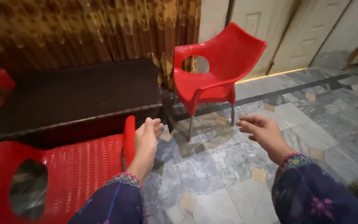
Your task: The person is seen moving and arranging plastic chairs around a table in a room.
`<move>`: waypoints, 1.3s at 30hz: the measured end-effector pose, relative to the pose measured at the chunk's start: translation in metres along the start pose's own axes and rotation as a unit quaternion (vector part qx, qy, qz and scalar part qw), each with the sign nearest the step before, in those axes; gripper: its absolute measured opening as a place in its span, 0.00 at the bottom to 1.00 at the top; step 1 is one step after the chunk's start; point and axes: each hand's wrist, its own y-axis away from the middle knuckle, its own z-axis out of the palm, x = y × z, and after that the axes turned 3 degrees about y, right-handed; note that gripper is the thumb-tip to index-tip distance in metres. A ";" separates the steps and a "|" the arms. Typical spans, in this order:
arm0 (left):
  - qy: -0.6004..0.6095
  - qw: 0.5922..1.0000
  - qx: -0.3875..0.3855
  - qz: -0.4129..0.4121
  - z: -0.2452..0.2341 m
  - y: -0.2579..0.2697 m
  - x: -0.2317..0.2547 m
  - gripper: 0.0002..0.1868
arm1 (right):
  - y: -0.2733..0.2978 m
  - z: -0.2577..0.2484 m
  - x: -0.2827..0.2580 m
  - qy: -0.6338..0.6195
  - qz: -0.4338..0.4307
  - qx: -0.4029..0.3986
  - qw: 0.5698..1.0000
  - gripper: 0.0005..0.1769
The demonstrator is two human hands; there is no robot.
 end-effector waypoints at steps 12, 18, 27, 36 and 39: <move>-0.027 0.997 -0.022 -0.063 0.049 -0.123 0.000 0.41 | -0.089 -0.010 -0.002 0.003 0.033 0.034 0.999 0.20; -0.007 0.995 -0.066 -0.074 0.084 -0.203 0.015 0.48 | -0.155 -0.012 -0.012 0.002 0.031 0.045 0.999 0.20; -0.007 0.992 -0.101 -0.071 0.133 -0.286 0.018 0.49 | -0.219 -0.015 -0.031 0.040 0.048 0.067 0.996 0.21; -0.017 0.990 -0.119 -0.068 0.187 -0.333 0.003 0.47 | -0.265 -0.041 -0.003 0.021 0.063 0.086 0.994 0.21; 0.007 0.992 -0.109 -0.059 0.215 -0.352 -0.001 0.46 | -0.279 -0.053 -0.002 0.029 0.081 0.086 0.993 0.21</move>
